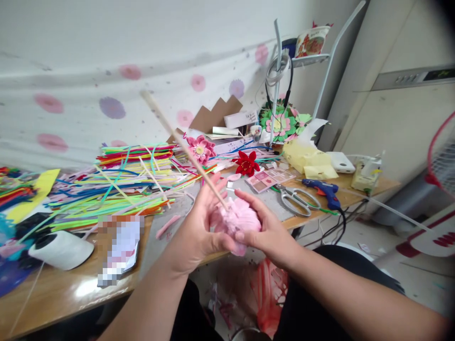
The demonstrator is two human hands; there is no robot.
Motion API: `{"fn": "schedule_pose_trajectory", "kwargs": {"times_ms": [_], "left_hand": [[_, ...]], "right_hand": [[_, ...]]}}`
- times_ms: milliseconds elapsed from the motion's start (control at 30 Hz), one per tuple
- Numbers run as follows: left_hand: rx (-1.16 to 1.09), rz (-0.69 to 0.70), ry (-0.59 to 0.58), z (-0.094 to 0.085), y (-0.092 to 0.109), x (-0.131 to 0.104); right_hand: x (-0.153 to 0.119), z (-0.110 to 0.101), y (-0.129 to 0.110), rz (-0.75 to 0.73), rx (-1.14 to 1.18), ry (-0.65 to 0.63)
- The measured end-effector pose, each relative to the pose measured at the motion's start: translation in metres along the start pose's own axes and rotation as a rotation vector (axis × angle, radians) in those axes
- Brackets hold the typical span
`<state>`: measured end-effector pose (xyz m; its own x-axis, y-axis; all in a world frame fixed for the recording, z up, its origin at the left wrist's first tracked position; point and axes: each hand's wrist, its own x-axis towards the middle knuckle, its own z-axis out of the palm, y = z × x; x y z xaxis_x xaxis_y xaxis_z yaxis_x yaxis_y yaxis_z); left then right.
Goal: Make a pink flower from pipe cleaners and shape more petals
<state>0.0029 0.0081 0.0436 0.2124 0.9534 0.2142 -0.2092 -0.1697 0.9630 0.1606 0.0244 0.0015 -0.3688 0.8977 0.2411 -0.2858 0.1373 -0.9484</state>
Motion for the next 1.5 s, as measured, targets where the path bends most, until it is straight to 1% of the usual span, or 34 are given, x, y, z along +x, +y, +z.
{"fn": "schedule_pose_trajectory", "kwargs": {"times_ms": [67, 133, 200, 267, 333, 400, 467, 500, 567, 633, 667, 733, 800, 867, 1000, 1067, 1167, 1233, 1300, 1367, 1433, 1500], "left_hand": [[-0.038, 0.057, 0.029, 0.000, -0.004, -0.003], [-0.085, 0.056, 0.038, 0.003, -0.013, -0.008], [-0.156, 0.059, 0.074, 0.011, -0.023, -0.014], [-0.246, 0.081, 0.121, 0.020, -0.031, -0.018], [-0.316, 0.097, 0.164, 0.026, -0.034, -0.021], [-0.344, 0.101, 0.186, 0.028, -0.034, -0.022], [-0.321, 0.110, 0.210, 0.027, -0.031, -0.022], [-0.295, 0.122, 0.224, 0.025, -0.030, -0.022], [-0.200, 0.153, 0.256, 0.021, -0.027, -0.022], [-0.040, 0.173, 0.256, 0.017, -0.026, -0.024], [0.057, 0.170, 0.233, 0.016, -0.027, -0.024], [0.230, 0.163, 0.176, 0.014, -0.029, -0.025], [0.304, 0.166, 0.131, 0.014, -0.031, -0.025], [0.242, 0.172, 0.092, 0.016, -0.033, -0.025], [-0.029, 0.161, 0.005, 0.021, -0.035, -0.024], [-0.039, 0.155, -0.005, 0.026, -0.038, -0.025], [0.107, 0.149, 0.008, 0.034, -0.043, -0.025], [0.245, 0.169, 0.046, 0.040, -0.044, -0.023], [0.403, 0.222, 0.086, 0.043, -0.042, -0.019], [0.561, 0.286, 0.104, 0.044, -0.037, -0.015], [0.684, 0.340, 0.105, 0.043, -0.032, -0.013], [0.759, 0.370, 0.107, 0.042, -0.028, -0.012]], "right_hand": [[-0.001, 0.000, 0.001, -0.001, 0.158, 0.004], [-0.003, 0.002, 0.003, -0.020, 0.285, -0.005], [-0.005, 0.006, 0.006, -0.043, 0.328, -0.011], [-0.007, 0.010, 0.008, -0.063, 0.311, -0.025], [-0.007, 0.011, 0.009, -0.085, 0.218, -0.049], [-0.007, 0.010, 0.008, -0.125, 0.022, -0.053], [-0.004, 0.006, 0.004, -0.186, -0.204, -0.042], [-0.003, 0.004, 0.002, -0.208, -0.283, -0.049], [0.000, -0.001, -0.002, -0.215, -0.319, -0.099], [0.003, -0.003, -0.005, -0.196, -0.246, -0.135], [0.004, -0.003, -0.006, -0.190, -0.194, -0.127], [0.005, 0.000, -0.006, -0.208, -0.088, -0.072], [0.005, 0.004, -0.004, -0.229, 0.016, -0.016], [0.004, 0.008, -0.004, -0.222, 0.139, 0.006], [0.003, 0.009, -0.009, -0.150, 0.407, 0.039], [0.005, 0.007, -0.012, -0.097, 0.505, 0.084], [0.007, 0.004, -0.013, 0.042, 0.606, 0.162], [0.009, 0.004, -0.012, 0.094, 0.637, 0.220], [0.011, 0.004, -0.009, 0.075, 0.638, 0.288], [0.013, 0.003, -0.008, 0.051, 0.613, 0.323], [0.015, 0.000, -0.007, 0.046, 0.542, 0.312], [0.016, -0.003, -0.005, 0.016, 0.371, 0.276]]}}
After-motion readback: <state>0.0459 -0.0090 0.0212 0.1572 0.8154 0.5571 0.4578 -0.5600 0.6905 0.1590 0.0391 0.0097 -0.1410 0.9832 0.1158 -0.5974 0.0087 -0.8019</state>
